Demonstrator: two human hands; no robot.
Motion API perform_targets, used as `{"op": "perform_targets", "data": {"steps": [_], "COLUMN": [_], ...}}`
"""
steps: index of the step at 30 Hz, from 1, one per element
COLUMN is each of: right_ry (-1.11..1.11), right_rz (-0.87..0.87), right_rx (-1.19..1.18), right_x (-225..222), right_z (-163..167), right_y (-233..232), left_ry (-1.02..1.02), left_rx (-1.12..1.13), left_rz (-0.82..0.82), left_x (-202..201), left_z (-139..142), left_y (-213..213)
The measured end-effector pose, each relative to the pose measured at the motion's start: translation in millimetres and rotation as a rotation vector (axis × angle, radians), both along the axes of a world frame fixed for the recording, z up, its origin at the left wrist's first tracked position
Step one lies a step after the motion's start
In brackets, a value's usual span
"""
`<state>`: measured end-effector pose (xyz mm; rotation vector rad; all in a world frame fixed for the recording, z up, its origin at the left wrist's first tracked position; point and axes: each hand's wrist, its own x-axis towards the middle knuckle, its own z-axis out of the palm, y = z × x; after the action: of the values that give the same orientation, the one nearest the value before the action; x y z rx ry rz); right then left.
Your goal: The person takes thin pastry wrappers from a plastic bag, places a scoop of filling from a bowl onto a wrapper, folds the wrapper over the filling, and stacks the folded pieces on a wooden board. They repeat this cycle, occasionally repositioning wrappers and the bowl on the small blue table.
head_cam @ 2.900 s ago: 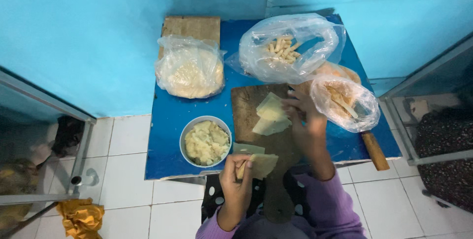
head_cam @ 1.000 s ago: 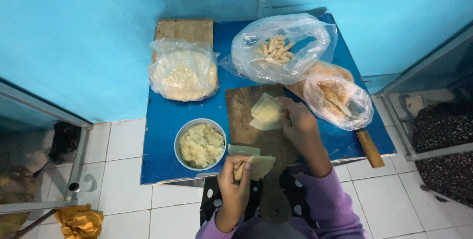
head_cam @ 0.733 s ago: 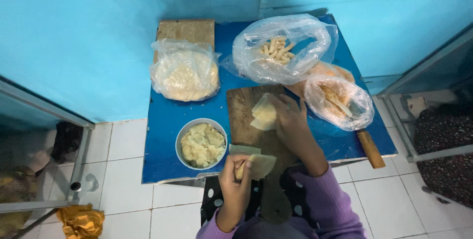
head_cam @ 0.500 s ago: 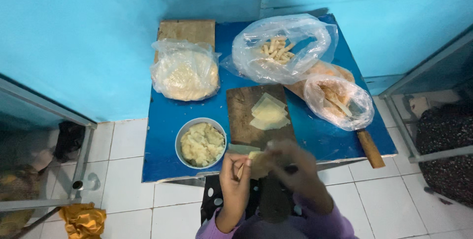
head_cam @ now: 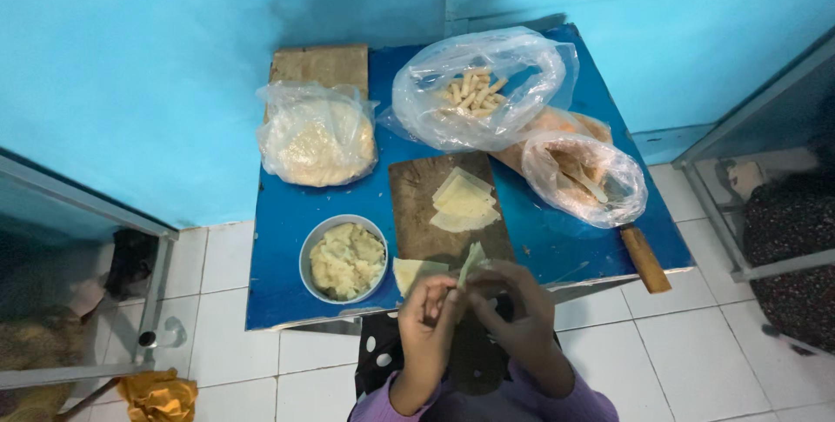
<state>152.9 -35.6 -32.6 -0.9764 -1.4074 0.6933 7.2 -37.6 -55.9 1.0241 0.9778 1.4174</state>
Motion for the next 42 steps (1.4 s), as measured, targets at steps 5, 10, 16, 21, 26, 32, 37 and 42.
{"op": "perform_targets", "data": {"steps": [5,10,16,21,26,32,37,42], "right_ry": [0.14,0.246,0.281,0.224,0.199,0.229,0.238,0.258], "right_rz": [-0.027,0.008,0.028,0.069,0.028,-0.016,0.065,0.009], "right_rx": [-0.075,-0.093,-0.122,-0.097,-0.119,-0.078,-0.044,-0.174], "right_x": [-5.2,-4.9,-9.2,-9.1,-13.0,-17.3,-19.1,-14.8], "right_z": [-8.0,-16.3,-19.4,-14.2,-15.0,-14.2,-10.5,-23.9], "right_y": [-4.7,-1.0,-0.8,2.5,2.5,5.0,5.4,6.3], "left_ry": [0.028,0.057,0.075,0.157,-0.051,-0.155,-0.12,-0.221], "left_rx": [0.193,0.205,0.102,0.084,0.178,0.12,0.243,0.088], "left_rz": [0.043,0.039,0.037,0.081,-0.014,0.004,0.023,-0.075], "left_x": [5.4,6.3,2.2,-3.8,-5.7,-3.0,3.3,3.0], "left_z": [11.2,18.8,5.3,-3.1,1.1,-4.6,-8.5,-0.1], "left_y": [-1.1,0.3,4.3,6.9,4.8,7.1,6.3,6.5]}}
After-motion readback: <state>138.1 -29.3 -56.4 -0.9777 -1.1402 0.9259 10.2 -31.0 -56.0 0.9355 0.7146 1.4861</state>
